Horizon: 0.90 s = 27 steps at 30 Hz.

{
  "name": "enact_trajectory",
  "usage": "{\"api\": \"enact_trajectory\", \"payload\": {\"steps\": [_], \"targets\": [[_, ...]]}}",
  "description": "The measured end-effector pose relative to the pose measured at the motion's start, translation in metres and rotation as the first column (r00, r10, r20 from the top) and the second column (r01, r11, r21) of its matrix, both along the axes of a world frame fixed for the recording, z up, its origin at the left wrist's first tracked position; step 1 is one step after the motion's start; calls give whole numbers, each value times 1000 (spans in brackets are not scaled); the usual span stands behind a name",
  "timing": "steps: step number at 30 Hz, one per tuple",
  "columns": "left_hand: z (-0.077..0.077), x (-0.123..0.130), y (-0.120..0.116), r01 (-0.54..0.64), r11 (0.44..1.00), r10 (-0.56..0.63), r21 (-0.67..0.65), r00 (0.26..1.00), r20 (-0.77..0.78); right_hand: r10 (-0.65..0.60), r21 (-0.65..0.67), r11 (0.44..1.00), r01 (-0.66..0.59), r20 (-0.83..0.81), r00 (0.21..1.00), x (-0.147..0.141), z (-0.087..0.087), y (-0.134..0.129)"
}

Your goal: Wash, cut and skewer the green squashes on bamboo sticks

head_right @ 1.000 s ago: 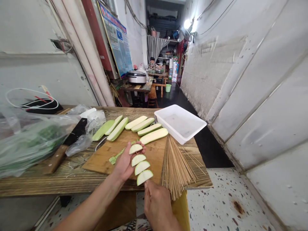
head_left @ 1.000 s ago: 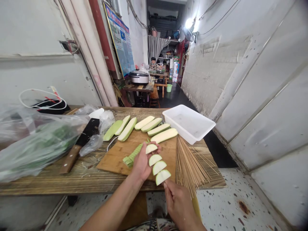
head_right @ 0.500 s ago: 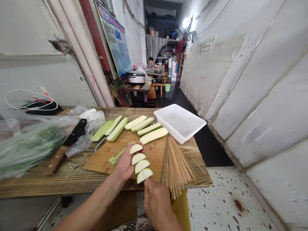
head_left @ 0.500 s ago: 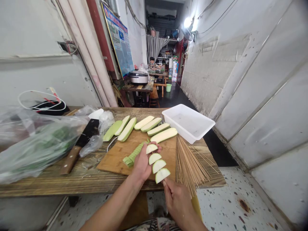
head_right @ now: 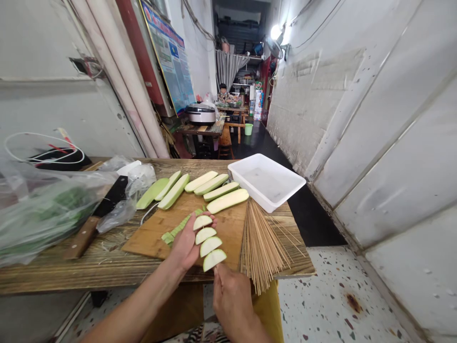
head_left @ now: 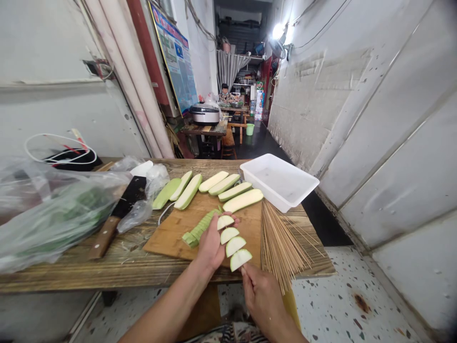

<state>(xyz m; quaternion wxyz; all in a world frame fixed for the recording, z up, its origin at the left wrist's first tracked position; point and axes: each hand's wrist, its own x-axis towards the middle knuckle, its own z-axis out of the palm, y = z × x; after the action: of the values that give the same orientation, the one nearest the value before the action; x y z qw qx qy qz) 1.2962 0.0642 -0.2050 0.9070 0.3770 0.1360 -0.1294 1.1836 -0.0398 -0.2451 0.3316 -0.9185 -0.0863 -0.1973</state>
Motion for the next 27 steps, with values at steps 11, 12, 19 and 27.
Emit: {"api": "enact_trajectory", "payload": {"steps": [11, 12, 19, 27], "targets": [[-8, -2, -2, 52, 999, -52, 3, 999, -14, -21, -13, 1000, 21, -7, 1000, 1, -3, 0], [-8, -1, -2, 60, 998, -60, -16, 998, -16, -25, -19, 1000, 25, 0, 1000, 2, -3, 0], [5, 0, 0, 141, 979, -147, -147, 989, -28, -24, -34, 999, 27, 94, 995, 4, -1, -3], [3, 8, 14, 139, 979, -136, -149, 990, 30, -8, 57, 998, 2, 96, 995, 4, -3, -8]]}}
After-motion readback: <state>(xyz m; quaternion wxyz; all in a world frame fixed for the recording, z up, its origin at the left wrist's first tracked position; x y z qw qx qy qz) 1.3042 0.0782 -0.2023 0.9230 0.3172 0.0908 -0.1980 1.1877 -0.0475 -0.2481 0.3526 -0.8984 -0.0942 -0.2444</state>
